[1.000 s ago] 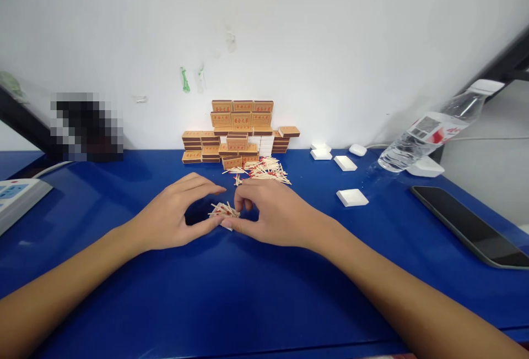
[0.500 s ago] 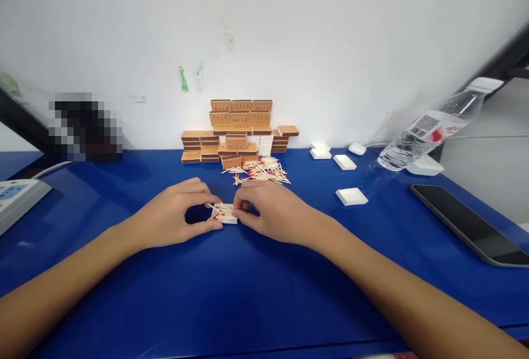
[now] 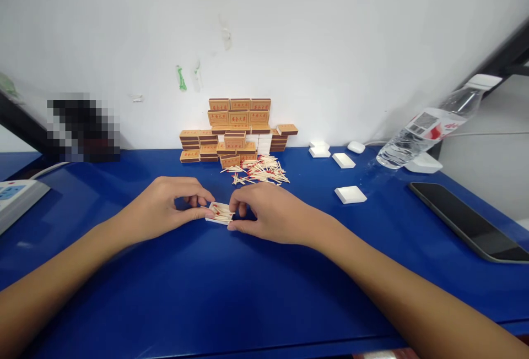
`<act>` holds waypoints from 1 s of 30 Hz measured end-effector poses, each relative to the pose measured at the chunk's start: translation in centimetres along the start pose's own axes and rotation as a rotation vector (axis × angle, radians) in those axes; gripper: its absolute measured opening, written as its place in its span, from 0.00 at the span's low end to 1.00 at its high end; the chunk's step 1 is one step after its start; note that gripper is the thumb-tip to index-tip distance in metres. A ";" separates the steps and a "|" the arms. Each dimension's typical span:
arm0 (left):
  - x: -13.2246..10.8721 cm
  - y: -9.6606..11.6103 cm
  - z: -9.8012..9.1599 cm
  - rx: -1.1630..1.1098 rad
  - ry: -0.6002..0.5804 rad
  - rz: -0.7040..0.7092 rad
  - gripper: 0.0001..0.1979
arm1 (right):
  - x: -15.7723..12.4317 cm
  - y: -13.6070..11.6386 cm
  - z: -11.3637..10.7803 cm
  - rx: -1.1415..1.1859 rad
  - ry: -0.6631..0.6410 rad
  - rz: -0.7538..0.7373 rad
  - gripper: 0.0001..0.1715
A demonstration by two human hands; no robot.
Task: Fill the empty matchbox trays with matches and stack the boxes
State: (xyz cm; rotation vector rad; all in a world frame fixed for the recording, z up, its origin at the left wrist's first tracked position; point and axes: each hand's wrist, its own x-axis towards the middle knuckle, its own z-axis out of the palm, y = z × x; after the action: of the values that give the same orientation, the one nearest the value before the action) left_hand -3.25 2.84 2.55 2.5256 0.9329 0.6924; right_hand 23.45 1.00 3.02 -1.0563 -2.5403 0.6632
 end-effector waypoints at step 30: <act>0.1 -0.6 -0.8 0.159 -0.048 0.062 0.07 | 0.1 0.1 0.7 0.012 -0.017 -0.024 0.05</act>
State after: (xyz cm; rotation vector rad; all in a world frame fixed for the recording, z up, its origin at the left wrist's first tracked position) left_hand -3.97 3.52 2.97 2.7076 0.9298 0.5948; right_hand 23.11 0.94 2.36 -1.0181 -2.5562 0.6836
